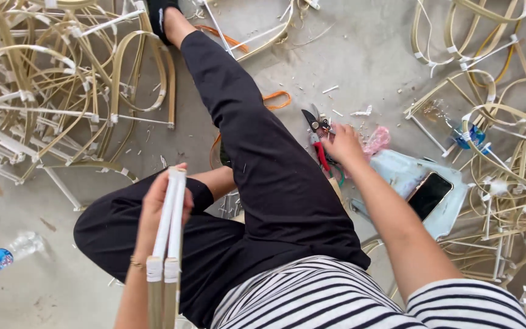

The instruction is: Assembling and trimming bamboo frame components while seated on the floor.

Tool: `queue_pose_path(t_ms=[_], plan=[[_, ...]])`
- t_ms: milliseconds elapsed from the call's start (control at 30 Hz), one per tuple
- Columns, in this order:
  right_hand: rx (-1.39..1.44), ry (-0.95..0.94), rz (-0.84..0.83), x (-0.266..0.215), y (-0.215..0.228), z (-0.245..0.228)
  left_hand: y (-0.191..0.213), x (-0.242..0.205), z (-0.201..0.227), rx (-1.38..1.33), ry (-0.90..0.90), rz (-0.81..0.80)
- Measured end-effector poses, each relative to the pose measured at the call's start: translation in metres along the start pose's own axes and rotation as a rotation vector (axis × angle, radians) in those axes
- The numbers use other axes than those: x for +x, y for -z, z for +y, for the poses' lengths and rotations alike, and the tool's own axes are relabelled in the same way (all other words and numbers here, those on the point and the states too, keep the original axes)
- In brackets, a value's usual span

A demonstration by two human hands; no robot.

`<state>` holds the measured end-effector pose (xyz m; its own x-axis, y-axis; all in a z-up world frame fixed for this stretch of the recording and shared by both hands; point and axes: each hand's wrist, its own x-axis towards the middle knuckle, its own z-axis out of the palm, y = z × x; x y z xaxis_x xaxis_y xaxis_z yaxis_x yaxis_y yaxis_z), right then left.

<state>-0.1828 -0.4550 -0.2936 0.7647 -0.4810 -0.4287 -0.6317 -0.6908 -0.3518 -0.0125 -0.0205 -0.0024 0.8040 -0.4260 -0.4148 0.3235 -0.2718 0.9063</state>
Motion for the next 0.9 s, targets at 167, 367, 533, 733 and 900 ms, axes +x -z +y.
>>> queue_pose_path(t_ms=[167, 367, 533, 733, 900], plan=[[-0.253, -0.309, -0.23, -0.017, -0.019, -0.027, -0.038, 0.003, -0.019, -0.49, 0.309, -0.092], [-0.389, -0.3, -0.319, -0.007, 0.001, -0.034, -0.054, 0.002, -0.049, -0.658, 0.347, -0.216], [-0.244, -0.201, -0.327, -0.005, 0.048, -0.034, -0.057, 0.007, -0.037, -0.587, 0.356, -0.21], [0.469, -0.42, -0.531, 0.04, 0.018, 0.047, -0.06, 0.008, -0.016, -0.387, 0.172, -0.27], [1.243, -0.246, -0.66, -0.05, 0.131, -0.056, -0.055, -0.012, 0.008, -0.461, 0.266, -0.296]])
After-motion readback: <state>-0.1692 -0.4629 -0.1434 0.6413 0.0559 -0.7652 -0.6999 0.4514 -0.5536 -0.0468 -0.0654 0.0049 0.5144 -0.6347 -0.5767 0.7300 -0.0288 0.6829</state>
